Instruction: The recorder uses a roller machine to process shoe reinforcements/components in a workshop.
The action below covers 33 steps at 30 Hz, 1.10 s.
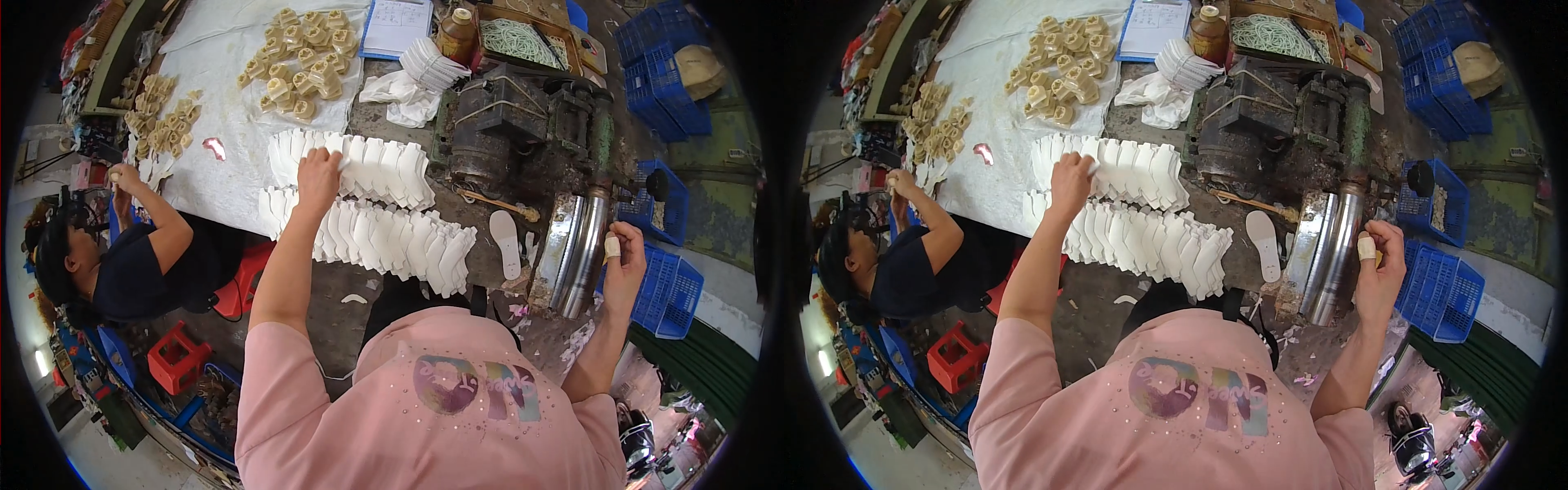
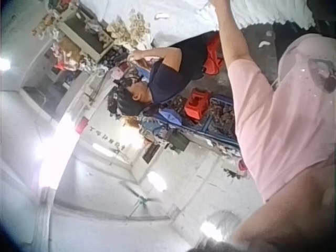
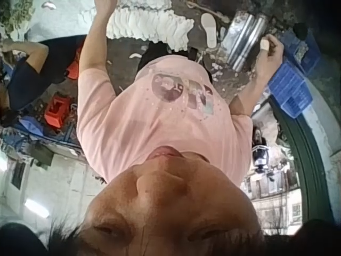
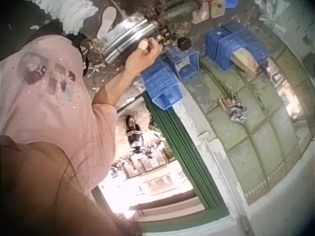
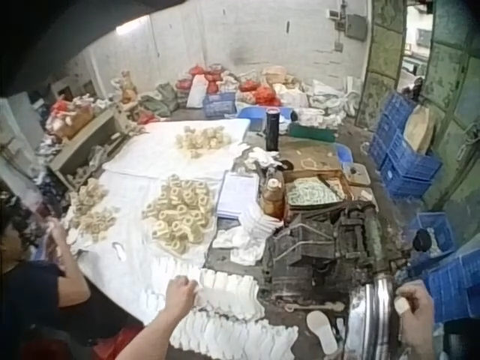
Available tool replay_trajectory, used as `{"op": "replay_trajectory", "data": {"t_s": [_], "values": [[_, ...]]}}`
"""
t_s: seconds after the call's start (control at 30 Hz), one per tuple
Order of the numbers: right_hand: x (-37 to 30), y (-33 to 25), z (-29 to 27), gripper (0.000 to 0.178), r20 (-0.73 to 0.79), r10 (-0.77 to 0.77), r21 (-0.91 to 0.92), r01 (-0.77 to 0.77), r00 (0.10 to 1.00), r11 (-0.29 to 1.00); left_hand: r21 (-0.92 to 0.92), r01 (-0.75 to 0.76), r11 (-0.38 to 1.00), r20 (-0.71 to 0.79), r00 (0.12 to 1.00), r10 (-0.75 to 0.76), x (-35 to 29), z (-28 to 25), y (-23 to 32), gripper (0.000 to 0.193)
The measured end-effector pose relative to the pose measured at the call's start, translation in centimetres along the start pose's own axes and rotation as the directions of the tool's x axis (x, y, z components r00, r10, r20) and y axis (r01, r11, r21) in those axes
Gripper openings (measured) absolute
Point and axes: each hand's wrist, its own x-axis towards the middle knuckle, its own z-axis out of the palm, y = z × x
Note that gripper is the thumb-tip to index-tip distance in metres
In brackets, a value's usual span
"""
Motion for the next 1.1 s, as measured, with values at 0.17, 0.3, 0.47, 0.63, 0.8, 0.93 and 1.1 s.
{"op": "replay_trajectory", "data": {"t_s": [0.17, 0.3, 0.47, 0.63, 0.8, 0.93, 1.1], "values": [[0.2, -1.1, 0.2, 0.014, -0.054, -0.034, -0.003, 0.034, 0.998, 0.999, -0.026, 0.017, 1.0, 0.209, 0.978, -0.011, -0.8, -0.6, 0.6, 0.013], [-0.8, -3.3, 1.9, 0.015, -0.027, -0.027, 0.083, 0.03, 0.999, 0.996, -0.596, 0.167, 0.785, 0.103, 0.986, -0.132, 0.9, -4.9, 5.8, 0.011], [-2.5, -8.0, 8.0, 0.027, 0.288, -0.313, 0.203, 0.262, 0.905, 0.943, -0.986, 0.123, 0.111, 0.127, 0.991, 0.029, -0.2, -11.6, 17.8, 0.024], [-4.9, -7.9, 10.2, 0.022, 0.15, -0.282, 0.252, 0.239, 0.948, 0.938, -0.981, -0.122, 0.15, -0.127, 0.992, -0.023, -1.1, -11.2, 24.2, 0.038], [-3.3, -5.8, 5.1, 0.012, 0.132, -0.279, 0.123, 0.264, 0.951, 0.957, -0.981, 0.19, 0.027, 0.186, 0.975, -0.119, -1.5, -11.2, 26.5, 0.022], [-0.4, -2.9, -3.3, 0.008, 0.225, -0.177, -0.263, 0.234, 0.958, 0.936, -0.935, 0.272, 0.228, 0.269, 0.962, -0.043, -2.4, -9.5, 25.8, 0.02], [-1.2, 1.6, -6.3, 0.012, 0.338, 0.147, -0.401, 0.001, 0.93, 0.916, -0.854, -0.116, 0.507, 0.016, 0.969, 0.248, -2.4, -8.8, 29.6, 0.023]]}}
